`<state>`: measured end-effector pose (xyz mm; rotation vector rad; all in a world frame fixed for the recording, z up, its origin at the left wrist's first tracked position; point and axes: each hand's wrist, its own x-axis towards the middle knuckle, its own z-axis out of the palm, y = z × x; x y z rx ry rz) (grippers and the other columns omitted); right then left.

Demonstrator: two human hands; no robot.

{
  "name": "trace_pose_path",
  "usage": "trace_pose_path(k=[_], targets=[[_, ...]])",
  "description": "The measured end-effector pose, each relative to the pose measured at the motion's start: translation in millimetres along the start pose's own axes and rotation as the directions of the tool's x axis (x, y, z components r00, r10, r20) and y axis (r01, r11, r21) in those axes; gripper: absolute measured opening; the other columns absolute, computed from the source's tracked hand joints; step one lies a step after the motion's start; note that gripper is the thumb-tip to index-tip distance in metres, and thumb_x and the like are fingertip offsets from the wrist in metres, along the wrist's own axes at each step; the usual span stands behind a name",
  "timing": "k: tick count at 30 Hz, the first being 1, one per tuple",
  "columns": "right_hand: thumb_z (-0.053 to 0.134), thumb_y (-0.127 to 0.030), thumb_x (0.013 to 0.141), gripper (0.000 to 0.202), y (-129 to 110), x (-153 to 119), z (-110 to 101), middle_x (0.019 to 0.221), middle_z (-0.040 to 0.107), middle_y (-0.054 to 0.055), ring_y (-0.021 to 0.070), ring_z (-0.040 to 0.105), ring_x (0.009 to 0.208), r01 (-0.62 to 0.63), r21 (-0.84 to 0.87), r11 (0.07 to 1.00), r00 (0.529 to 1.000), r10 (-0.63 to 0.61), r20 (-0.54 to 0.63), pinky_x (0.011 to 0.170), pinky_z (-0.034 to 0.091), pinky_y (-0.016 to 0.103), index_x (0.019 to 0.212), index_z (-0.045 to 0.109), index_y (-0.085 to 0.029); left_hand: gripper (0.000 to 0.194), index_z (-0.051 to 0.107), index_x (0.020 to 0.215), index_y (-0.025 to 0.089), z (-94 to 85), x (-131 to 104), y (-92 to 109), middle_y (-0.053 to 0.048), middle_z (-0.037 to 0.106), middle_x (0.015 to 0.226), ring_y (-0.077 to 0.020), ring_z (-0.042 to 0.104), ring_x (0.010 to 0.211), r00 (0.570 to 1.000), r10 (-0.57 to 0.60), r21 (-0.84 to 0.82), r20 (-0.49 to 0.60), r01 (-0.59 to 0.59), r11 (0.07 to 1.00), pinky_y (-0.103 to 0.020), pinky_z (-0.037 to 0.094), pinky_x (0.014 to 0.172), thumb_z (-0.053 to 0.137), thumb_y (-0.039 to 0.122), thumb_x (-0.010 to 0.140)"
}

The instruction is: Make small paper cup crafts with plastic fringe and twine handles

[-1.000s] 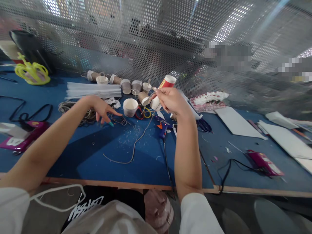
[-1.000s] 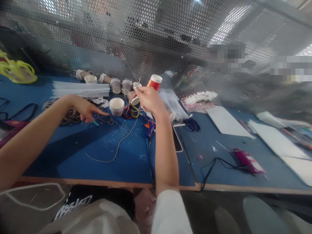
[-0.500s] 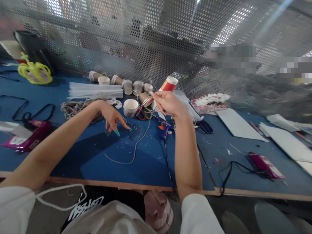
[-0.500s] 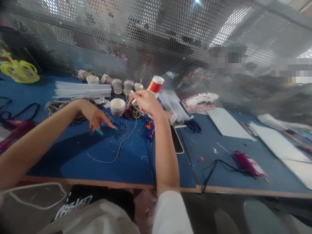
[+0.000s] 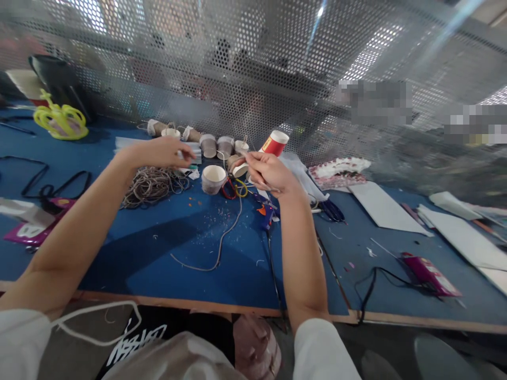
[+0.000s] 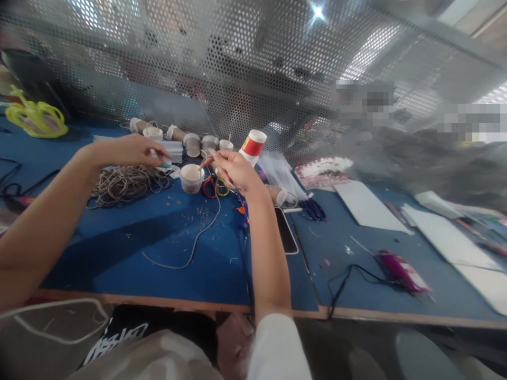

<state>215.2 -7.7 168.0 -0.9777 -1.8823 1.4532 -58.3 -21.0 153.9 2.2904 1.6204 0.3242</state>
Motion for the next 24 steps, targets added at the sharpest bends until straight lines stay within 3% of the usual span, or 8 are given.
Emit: trace_pose_path(k=[2,5,7,9,12,17,21,24], targets=[[0.043,-0.03,0.1,0.029,0,1,3,0.036,0.03,-0.011,0.0039,0.016,0.028,0.006,0.059,0.998,1.0,-0.007,0.014,0.029,0.017,0.019,0.083,0.061,-0.017,0.063,0.057,0.131,0.017,7.0,1,20,-0.01,0.064,0.128,-0.023,0.062,0.109,0.985,0.156,-0.243,-0.068,-0.168,0.955,-0.03,0.047,0.089,0.067,0.038,0.072],[0.041,-0.03,0.101,0.027,0,2,7,0.037,0.029,-0.011,0.0043,0.016,0.029,0.023,0.104,0.994,1.0,-0.025,0.019,0.029,0.018,0.019,0.089,0.061,-0.017,0.071,0.05,0.135,0.017,23.2,5,41,-0.013,0.058,0.135,-0.0245,0.057,0.12,0.96,0.269,-0.519,-0.075,-0.268,0.811,-0.031,0.047,0.093,0.069,0.036,0.069],[0.043,-0.035,0.1,0.026,0,4,9,0.038,0.029,-0.012,0.0042,0.017,0.029,0.042,0.113,0.993,0.999,-0.043,0.003,0.03,0.019,0.019,0.09,0.06,-0.019,0.061,0.056,0.127,0.015,31.9,9,46,-0.013,0.067,0.119,-0.0238,0.064,0.108,0.967,0.254,-0.608,-0.031,-0.219,0.763,-0.032,0.049,0.088,0.068,0.035,0.071],[0.045,-0.041,0.099,0.027,2,5,8,0.038,0.03,-0.012,0.0037,0.018,0.028,0.053,0.104,0.993,0.998,-0.05,-0.033,0.03,0.019,0.019,0.087,0.058,-0.02,0.041,0.066,0.107,0.014,35.1,13,42,-0.009,0.073,0.094,-0.0218,0.069,0.09,0.979,0.203,-0.636,-0.014,-0.165,0.754,-0.032,0.051,0.081,0.069,0.034,0.071],[0.045,-0.044,0.098,0.031,4,6,5,0.038,0.031,-0.012,0.0032,0.018,0.029,0.038,0.087,0.995,0.995,-0.029,-0.099,0.032,0.019,0.019,0.08,0.054,-0.021,0.019,0.069,0.083,0.016,29.1,16,25,-0.004,0.069,0.072,-0.0188,0.068,0.075,0.991,0.118,-0.665,-0.059,-0.127,0.736,-0.032,0.051,0.075,0.07,0.031,0.071],[0.045,-0.039,0.099,0.031,6,9,6,0.037,0.032,-0.011,0.0043,0.018,0.03,0.008,0.103,0.995,0.987,0.009,-0.162,0.032,0.02,0.019,0.074,0.05,-0.021,0.021,0.071,0.087,0.017,10.4,9,1,-0.002,0.065,0.074,-0.0177,0.065,0.077,0.98,-0.029,-0.731,-0.197,-0.127,0.67,-0.034,0.05,0.075,0.076,0.028,0.07],[0.041,-0.03,0.101,0.031,7,11,13,0.036,0.032,-0.011,0.0043,0.017,0.03,-0.027,0.181,0.983,0.986,0.056,-0.156,0.032,0.02,0.016,0.073,0.051,-0.02,0.031,0.067,0.099,0.021,3.1,-3,0,0.002,0.062,0.075,-0.0098,0.055,0.066,0.971,0.015,-0.845,-0.239,-0.216,0.49,-0.03,0.048,0.068,0.078,0.025,0.071],[0.039,-0.027,0.101,0.033,9,13,17,0.035,0.031,-0.011,0.004,0.016,0.03,-0.078,0.221,0.972,0.99,0.101,-0.095,0.031,0.018,0.015,0.072,0.051,-0.018,0.031,0.065,0.098,0.021,4.3,-6,3,0.003,0.062,0.074,-0.0079,0.053,0.064,0.962,0.03,-0.888,-0.273,-0.263,0.378,-0.029,0.048,0.069,0.078,0.022,0.07]])
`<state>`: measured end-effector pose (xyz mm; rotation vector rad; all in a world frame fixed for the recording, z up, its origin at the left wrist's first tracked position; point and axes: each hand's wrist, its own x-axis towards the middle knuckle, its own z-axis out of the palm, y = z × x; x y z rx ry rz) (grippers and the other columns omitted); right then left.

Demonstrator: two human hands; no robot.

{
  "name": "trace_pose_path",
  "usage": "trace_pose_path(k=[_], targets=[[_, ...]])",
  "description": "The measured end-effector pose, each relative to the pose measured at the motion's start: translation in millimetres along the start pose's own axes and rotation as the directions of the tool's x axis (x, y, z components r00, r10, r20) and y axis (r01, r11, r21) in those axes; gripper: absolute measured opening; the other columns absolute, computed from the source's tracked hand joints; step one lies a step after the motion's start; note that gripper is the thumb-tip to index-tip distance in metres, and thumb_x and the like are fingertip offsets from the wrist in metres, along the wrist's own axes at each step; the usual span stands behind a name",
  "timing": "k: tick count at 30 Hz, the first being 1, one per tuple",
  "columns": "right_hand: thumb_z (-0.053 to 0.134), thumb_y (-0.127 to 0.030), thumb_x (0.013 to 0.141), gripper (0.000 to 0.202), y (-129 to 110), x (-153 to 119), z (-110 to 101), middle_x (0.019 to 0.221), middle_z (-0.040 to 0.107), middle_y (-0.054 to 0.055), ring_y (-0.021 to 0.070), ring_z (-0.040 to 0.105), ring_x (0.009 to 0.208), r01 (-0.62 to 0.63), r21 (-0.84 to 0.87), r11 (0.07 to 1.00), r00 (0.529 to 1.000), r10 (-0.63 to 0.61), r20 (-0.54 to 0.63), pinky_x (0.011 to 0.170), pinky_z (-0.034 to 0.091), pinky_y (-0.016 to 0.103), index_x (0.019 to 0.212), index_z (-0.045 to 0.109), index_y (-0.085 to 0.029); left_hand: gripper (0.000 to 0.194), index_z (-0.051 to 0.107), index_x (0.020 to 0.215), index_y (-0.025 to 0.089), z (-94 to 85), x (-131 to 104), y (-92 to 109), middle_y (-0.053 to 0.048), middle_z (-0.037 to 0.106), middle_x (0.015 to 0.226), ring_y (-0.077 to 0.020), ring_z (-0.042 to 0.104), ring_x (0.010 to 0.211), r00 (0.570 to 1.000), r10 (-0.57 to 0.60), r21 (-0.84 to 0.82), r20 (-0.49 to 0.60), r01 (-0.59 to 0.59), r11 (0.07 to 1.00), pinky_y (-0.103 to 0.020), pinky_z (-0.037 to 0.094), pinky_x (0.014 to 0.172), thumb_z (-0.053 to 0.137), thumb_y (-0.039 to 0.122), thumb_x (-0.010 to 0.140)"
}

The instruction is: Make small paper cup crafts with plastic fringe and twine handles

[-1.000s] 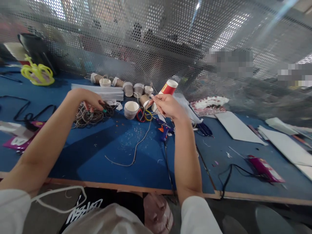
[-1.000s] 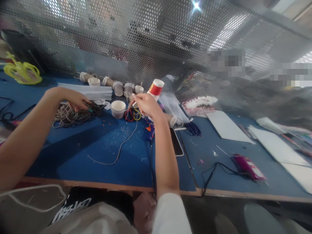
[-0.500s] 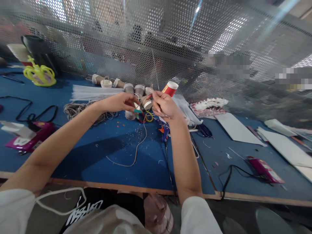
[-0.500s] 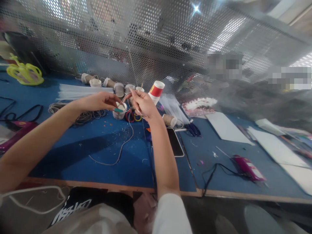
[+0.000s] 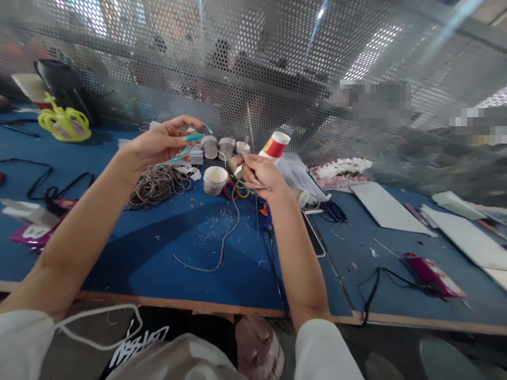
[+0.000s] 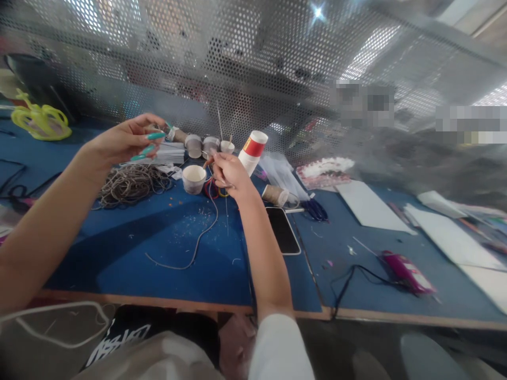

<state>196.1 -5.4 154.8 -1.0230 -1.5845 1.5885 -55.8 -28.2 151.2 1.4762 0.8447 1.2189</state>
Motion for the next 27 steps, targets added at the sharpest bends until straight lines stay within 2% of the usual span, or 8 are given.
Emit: trace_pose_path(k=[5,8,11,17,20,22,24,27], targets=[[0.041,-0.029,0.101,0.032,6,3,4,0.036,0.031,-0.011,0.0033,0.015,0.03,-0.09,-0.007,0.996,0.991,0.09,0.094,0.031,0.017,0.014,0.072,0.052,-0.018,0.033,0.071,0.076,0.013,-2.2,3,-8,-0.002,0.069,0.076,-0.0144,0.063,0.07,0.997,-0.018,0.002,0.075,0.018,1.0,-0.036,0.051,0.077,0.089,0.024,0.05],[0.037,-0.029,0.102,0.036,7,5,6,0.034,0.031,-0.011,0.0037,0.013,0.03,-0.132,0.014,0.991,0.985,0.129,0.116,0.03,0.016,0.014,0.071,0.051,-0.018,0.047,0.077,0.083,0.016,-7.3,4,-10,-0.003,0.072,0.077,-0.0174,0.065,0.074,0.988,-0.062,0.021,0.14,0.06,0.998,-0.032,0.052,0.071,0.091,0.016,0.038],[0.036,-0.027,0.102,0.038,8,6,7,0.034,0.031,-0.011,0.0037,0.012,0.03,-0.162,0.057,0.985,0.979,0.153,0.138,0.031,0.015,0.013,0.07,0.051,-0.017,0.052,0.078,0.09,0.019,-6.6,4,-8,-0.004,0.074,0.079,-0.018,0.067,0.077,0.984,-0.031,0.07,0.174,0.019,0.997,-0.03,0.054,0.071,0.089,0.012,0.04],[0.037,-0.029,0.102,0.036,7,6,9,0.036,0.031,-0.011,0.0029,0.011,0.031,-0.216,0.037,0.976,0.963,0.207,0.17,0.03,0.014,0.014,0.072,0.053,-0.017,0.024,0.077,0.076,0.019,7.2,10,-10,-0.005,0.073,0.079,-0.0258,0.071,0.091,0.997,0.067,0.248,-0.049,-0.053,0.967,-0.035,0.055,0.08,0.084,0.025,0.055],[0.038,-0.037,0.101,0.036,9,5,13,0.043,0.045,-0.005,0.0022,0.015,0.031,-0.223,-0.077,0.972,0.971,0.229,0.075,0.03,0.014,0.017,0.075,0.053,-0.018,0.015,0.076,0.072,0.018,9.9,12,-12,-0.006,0.072,0.077,-0.029,0.07,0.098,0.989,0.099,0.25,-0.113,-0.068,0.966,-0.036,0.055,0.083,0.082,0.023,0.059],[0.042,-0.04,0.099,0.03,11,4,16,0.056,0.057,-0.001,0.0023,0.02,0.031,-0.167,-0.188,0.968,0.984,0.151,-0.095,0.029,0.018,0.019,0.08,0.051,-0.019,0.014,0.076,0.072,0.018,9.8,11,-12,-0.006,0.072,0.077,-0.0291,0.069,0.099,0.987,0.11,0.252,-0.12,-0.077,0.965,-0.036,0.055,0.083,0.082,0.022,0.06],[0.049,-0.041,0.096,0.023,11,0,17,0.068,0.062,0.0,0.0031,0.027,0.033,-0.065,-0.325,0.944,0.97,-0.016,-0.241,0.03,0.023,0.02,0.085,0.049,-0.021,0.016,0.077,0.074,0.018,9.0,11,-11,-0.006,0.073,0.078,-0.0277,0.07,0.096,0.987,0.12,0.263,-0.106,-0.089,0.961,-0.035,0.055,0.083,0.082,0.021,0.059],[0.051,-0.039,0.095,0.019,6,-9,15,0.08,0.064,0.002,0.0054,0.038,0.039,0.118,-0.481,0.869,0.925,-0.272,-0.265,0.034,0.029,0.021,0.087,0.05,-0.022,0.02,0.077,0.078,0.017,8.5,10,-7,-0.005,0.074,0.081,-0.0258,0.07,0.094,0.986,0.133,0.279,-0.098,-0.101,0.955,-0.034,0.055,0.084,0.082,0.021,0.059]])
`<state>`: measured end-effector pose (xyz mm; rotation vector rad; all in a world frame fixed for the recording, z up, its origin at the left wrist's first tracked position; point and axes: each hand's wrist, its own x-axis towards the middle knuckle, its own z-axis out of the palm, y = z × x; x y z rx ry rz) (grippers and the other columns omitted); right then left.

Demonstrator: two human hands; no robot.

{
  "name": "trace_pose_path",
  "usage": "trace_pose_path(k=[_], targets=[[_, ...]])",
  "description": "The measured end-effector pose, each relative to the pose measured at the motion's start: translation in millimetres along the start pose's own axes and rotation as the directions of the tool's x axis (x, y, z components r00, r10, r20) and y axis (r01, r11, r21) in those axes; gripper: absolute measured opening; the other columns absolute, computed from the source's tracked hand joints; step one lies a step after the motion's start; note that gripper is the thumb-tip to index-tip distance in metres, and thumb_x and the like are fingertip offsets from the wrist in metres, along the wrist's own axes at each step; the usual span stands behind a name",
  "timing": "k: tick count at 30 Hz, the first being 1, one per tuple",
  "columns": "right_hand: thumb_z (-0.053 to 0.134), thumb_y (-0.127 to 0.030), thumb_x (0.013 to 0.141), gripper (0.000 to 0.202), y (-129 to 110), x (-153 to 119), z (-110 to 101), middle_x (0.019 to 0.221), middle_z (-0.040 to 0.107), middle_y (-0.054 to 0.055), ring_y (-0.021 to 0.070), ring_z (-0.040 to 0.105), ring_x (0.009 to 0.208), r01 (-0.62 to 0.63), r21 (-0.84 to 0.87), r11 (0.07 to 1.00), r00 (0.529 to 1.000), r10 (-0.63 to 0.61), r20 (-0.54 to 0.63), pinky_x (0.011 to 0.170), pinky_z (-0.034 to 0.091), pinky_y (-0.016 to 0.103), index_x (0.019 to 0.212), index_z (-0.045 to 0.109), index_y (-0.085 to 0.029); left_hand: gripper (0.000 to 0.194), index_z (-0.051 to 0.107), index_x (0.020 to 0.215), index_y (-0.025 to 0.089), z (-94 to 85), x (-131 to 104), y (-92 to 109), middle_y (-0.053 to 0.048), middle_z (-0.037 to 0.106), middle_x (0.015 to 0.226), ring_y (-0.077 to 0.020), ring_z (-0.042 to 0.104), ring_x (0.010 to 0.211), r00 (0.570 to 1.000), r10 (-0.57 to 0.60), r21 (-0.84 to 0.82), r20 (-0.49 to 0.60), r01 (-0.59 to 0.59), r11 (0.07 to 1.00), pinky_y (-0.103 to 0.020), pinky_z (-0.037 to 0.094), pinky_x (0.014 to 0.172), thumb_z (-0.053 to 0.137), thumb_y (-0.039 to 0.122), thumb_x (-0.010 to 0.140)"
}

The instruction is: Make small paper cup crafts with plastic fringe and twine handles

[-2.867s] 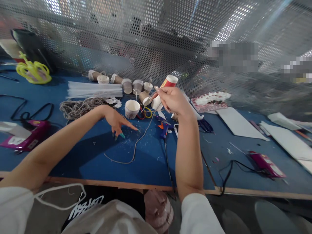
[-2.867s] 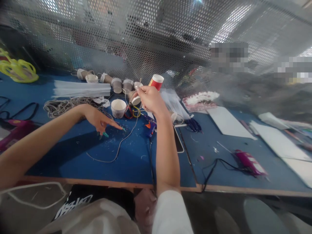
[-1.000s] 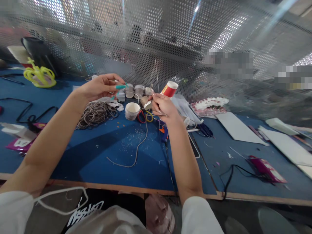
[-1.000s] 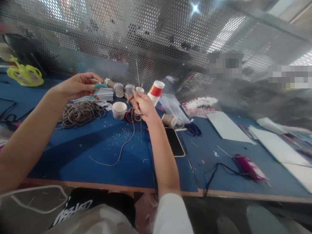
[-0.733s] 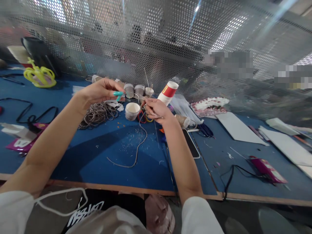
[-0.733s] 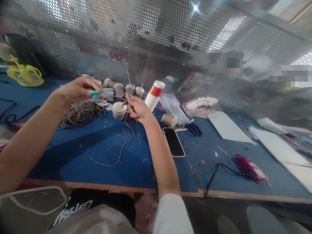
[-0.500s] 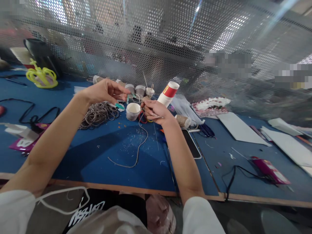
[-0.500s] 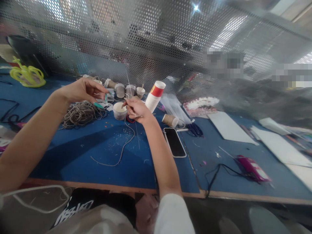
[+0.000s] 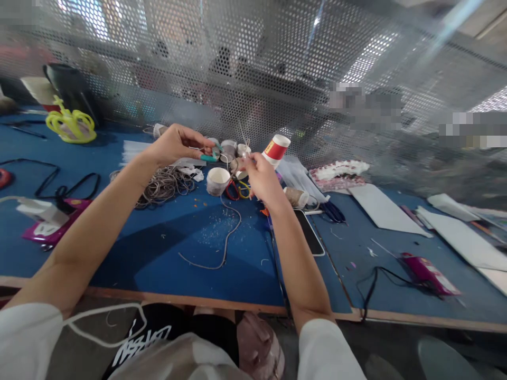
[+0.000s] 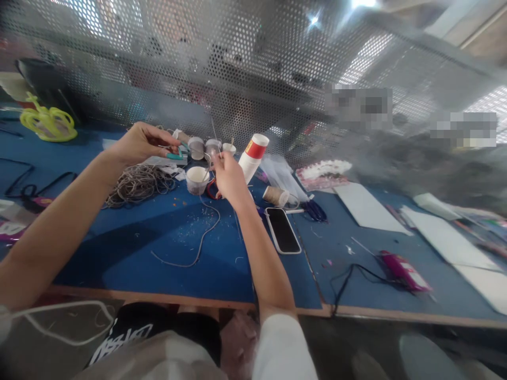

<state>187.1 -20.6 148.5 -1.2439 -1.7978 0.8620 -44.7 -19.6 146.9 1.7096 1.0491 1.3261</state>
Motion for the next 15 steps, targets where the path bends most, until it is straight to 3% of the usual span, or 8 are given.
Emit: trace_pose_path(k=[3,7,12,15], targets=[[0.043,-0.035,0.098,0.02,-7,-8,-12,0.081,0.066,0.003,0.0078,0.044,0.045,0.147,-0.041,0.988,0.989,-0.148,-0.014,0.039,0.033,0.022,0.089,0.054,-0.022,0.021,0.078,0.083,0.016,0.3,-1,3,-0.006,0.074,0.081,-0.0267,0.07,0.097,1.0,-0.015,0.001,0.002,0.015,1.0,-0.036,0.055,0.085,0.08,0.019,0.063],[0.042,-0.034,0.097,0.021,-6,-24,-30,0.074,0.067,0.003,0.0131,0.053,0.051,0.242,-0.188,0.952,0.965,-0.255,-0.052,0.048,0.04,0.026,0.09,0.058,-0.022,0.017,0.077,0.082,0.013,5.9,0,2,-0.006,0.074,0.081,-0.0256,0.07,0.096,0.999,-0.009,-0.029,-0.031,0.008,1.0,-0.038,0.054,0.086,0.078,0.014,0.065],[0.041,-0.033,0.097,0.023,15,-46,-47,0.067,0.067,0.003,0.019,0.063,0.067,0.312,-0.396,0.864,0.937,-0.349,-0.024,0.072,0.046,0.034,0.094,0.061,-0.021,0.01,0.075,0.072,0.013,20.4,6,-11,-0.004,0.07,0.074,-0.0211,0.069,0.086,0.997,-0.011,-0.061,-0.082,0.006,0.998,-0.036,0.056,0.079,0.078,0.022,0.069],[0.04,-0.034,0.098,0.024,32,-51,-53,0.07,0.068,0.004,0.0197,0.063,0.067,0.32,-0.488,0.812,0.922,-0.386,-0.038,0.071,0.045,0.034,0.096,0.062,-0.022,0.01,0.073,0.066,0.015,31.6,8,-19,-0.005,0.07,0.091,-0.0208,0.065,0.098,0.986,0.046,-0.087,-0.158,-0.06,0.994,-0.033,0.054,0.083,0.08,0.021,0.064]])
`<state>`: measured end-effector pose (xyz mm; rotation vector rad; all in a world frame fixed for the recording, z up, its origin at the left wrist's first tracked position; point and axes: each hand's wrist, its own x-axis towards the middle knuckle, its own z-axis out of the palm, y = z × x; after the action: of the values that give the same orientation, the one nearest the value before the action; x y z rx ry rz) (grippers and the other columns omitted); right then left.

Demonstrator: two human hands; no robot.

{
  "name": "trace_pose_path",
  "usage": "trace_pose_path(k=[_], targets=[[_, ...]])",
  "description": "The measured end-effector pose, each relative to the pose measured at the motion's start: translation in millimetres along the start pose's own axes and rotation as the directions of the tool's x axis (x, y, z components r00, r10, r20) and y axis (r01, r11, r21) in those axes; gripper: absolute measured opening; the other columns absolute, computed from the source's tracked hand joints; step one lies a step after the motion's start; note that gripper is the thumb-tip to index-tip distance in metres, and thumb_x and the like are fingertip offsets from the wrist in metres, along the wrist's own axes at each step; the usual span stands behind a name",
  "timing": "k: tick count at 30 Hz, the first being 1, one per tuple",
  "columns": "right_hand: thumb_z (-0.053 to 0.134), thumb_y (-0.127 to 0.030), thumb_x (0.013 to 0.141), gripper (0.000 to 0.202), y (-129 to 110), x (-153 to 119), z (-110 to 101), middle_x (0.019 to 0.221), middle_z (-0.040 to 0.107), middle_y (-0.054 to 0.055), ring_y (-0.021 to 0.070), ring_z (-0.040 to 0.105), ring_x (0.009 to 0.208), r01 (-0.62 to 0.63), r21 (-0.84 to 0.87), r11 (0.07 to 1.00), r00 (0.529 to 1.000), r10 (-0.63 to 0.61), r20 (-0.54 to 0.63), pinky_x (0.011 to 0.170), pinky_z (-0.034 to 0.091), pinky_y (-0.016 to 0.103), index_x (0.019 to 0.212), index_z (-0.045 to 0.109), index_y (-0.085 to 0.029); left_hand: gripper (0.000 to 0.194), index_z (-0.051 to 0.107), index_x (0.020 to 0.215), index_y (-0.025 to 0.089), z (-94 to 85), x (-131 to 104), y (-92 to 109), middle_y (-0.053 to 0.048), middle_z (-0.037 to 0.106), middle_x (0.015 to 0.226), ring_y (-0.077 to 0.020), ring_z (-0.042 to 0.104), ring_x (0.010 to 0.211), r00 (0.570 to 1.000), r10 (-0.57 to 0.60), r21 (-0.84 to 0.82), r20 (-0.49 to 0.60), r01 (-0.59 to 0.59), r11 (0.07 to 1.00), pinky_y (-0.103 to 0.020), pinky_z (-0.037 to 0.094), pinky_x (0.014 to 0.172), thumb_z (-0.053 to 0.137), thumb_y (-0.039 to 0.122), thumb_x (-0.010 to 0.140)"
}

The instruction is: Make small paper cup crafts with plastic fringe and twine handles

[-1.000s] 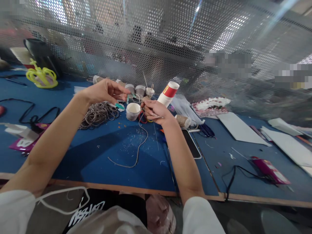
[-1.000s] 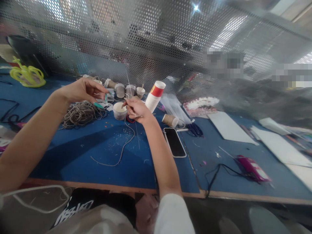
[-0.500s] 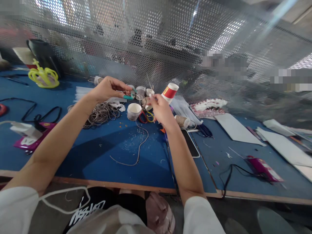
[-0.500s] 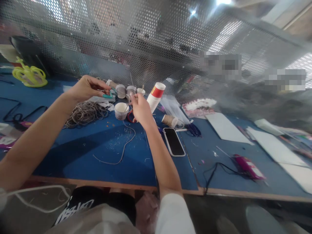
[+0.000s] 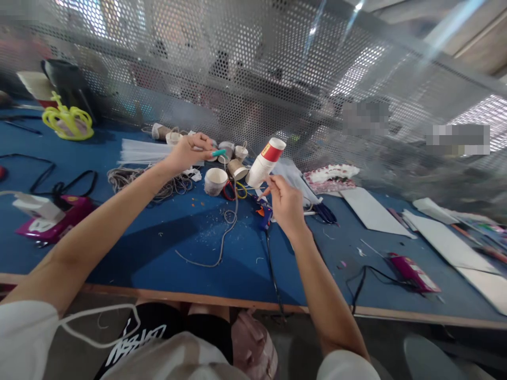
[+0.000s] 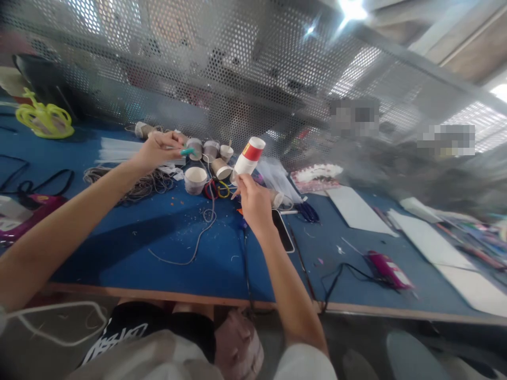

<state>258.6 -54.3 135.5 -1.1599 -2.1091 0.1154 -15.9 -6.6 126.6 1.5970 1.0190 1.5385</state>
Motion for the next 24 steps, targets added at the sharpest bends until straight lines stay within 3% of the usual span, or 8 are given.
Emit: trace_pose_path(k=[2,4,6,9,12,14,18,24], targets=[[0.04,-0.033,0.098,0.025,9,-4,4,0.074,0.069,0.005,0.0208,0.064,0.07,0.021,-0.043,0.999,1.0,-0.021,-0.001,0.07,0.046,0.035,0.097,0.062,-0.022,0.009,0.072,0.065,0.014,7.3,-5,-6,-0.007,0.068,0.108,-0.0215,0.061,0.108,1.0,0.012,-0.032,-0.024,-0.013,0.999,-0.033,0.051,0.089,0.08,0.019,0.063],[0.039,-0.032,0.098,0.027,16,-5,10,0.08,0.071,0.007,0.022,0.066,0.074,0.052,-0.073,0.996,0.999,-0.05,0.02,0.07,0.047,0.035,0.099,0.063,-0.021,0.009,0.071,0.065,0.014,14.8,-16,-13,-0.009,0.068,0.112,-0.0202,0.062,0.109,0.999,-0.041,-0.1,-0.016,0.04,0.994,-0.034,0.049,0.093,0.078,0.019,0.066],[0.038,-0.031,0.098,0.029,21,-7,18,0.09,0.073,0.01,0.023,0.068,0.081,0.085,-0.098,0.991,0.996,-0.082,0.04,0.072,0.049,0.035,0.102,0.065,-0.02,0.011,0.071,0.066,0.014,22.1,-32,-23,-0.007,0.073,0.091,-0.0164,0.067,0.09,0.984,-0.178,-0.218,0.015,0.177,0.96,-0.033,0.051,0.09,0.075,0.022,0.071],[0.037,-0.03,0.099,0.035,26,-16,34,0.102,0.073,0.013,0.0241,0.069,0.092,0.112,-0.154,0.982,0.993,-0.104,0.06,0.072,0.051,0.033,0.111,0.067,-0.017,0.016,0.068,0.064,0.015,31.3,-60,-40,-0.002,0.067,0.061,-0.0118,0.063,0.061,0.914,-0.379,-0.389,0.144,0.404,0.828,-0.028,0.056,0.07,0.075,0.026,0.073],[0.036,-0.028,0.1,0.039,32,-29,48,0.103,0.073,0.013,0.023,0.07,0.088,0.134,-0.182,0.974,0.986,-0.113,0.122,0.066,0.052,0.03,0.126,0.063,-0.016,0.016,0.067,0.065,0.014,35.1,-80,-58,0.0,0.065,0.055,-0.0086,0.061,0.052,0.854,-0.488,-0.449,0.181,0.513,0.732,-0.021,0.054,0.058,0.082,0.021,0.066],[0.035,-0.024,0.1,0.042,37,-36,54,0.101,0.074,0.01,0.0203,0.071,0.084,0.16,-0.161,0.974,0.978,-0.134,0.163,0.062,0.052,0.028,0.135,0.057,-0.019,0.019,0.069,0.075,0.013,34.2,-85,-67,0.001,0.066,0.054,-0.0078,0.06,0.047,0.833,-0.518,-0.435,0.194,0.547,0.715,-0.021,0.055,0.054,0.083,0.019,0.064],[0.031,-0.017,0.099,0.047,47,-41,57,0.092,0.075,0.005,0.0172,0.071,0.083,0.226,-0.103,0.969,0.958,-0.202,0.203,0.059,0.052,0.025,0.14,0.053,-0.022,0.025,0.068,0.082,0.009,29.6,-85,-77,0.001,0.066,0.053,-0.0088,0.061,0.045,0.837,-0.515,-0.395,0.183,0.543,0.741,-0.019,0.053,0.048,0.084,0.019,0.065],[0.031,-0.017,0.099,0.049,52,-43,59,0.083,0.072,0.001,0.0134,0.068,0.074,0.259,-0.088,0.962,0.939,-0.229,0.256,0.061,0.054,0.024,0.143,0.049,-0.029,0.029,0.065,0.089,0.01,28.9,-85,-71,0.001,0.067,0.051,-0.0088,0.06,0.041,0.837,-0.526,-0.464,0.152,0.53,0.71,-0.02,0.056,0.051,0.082,0.011,0.066]])
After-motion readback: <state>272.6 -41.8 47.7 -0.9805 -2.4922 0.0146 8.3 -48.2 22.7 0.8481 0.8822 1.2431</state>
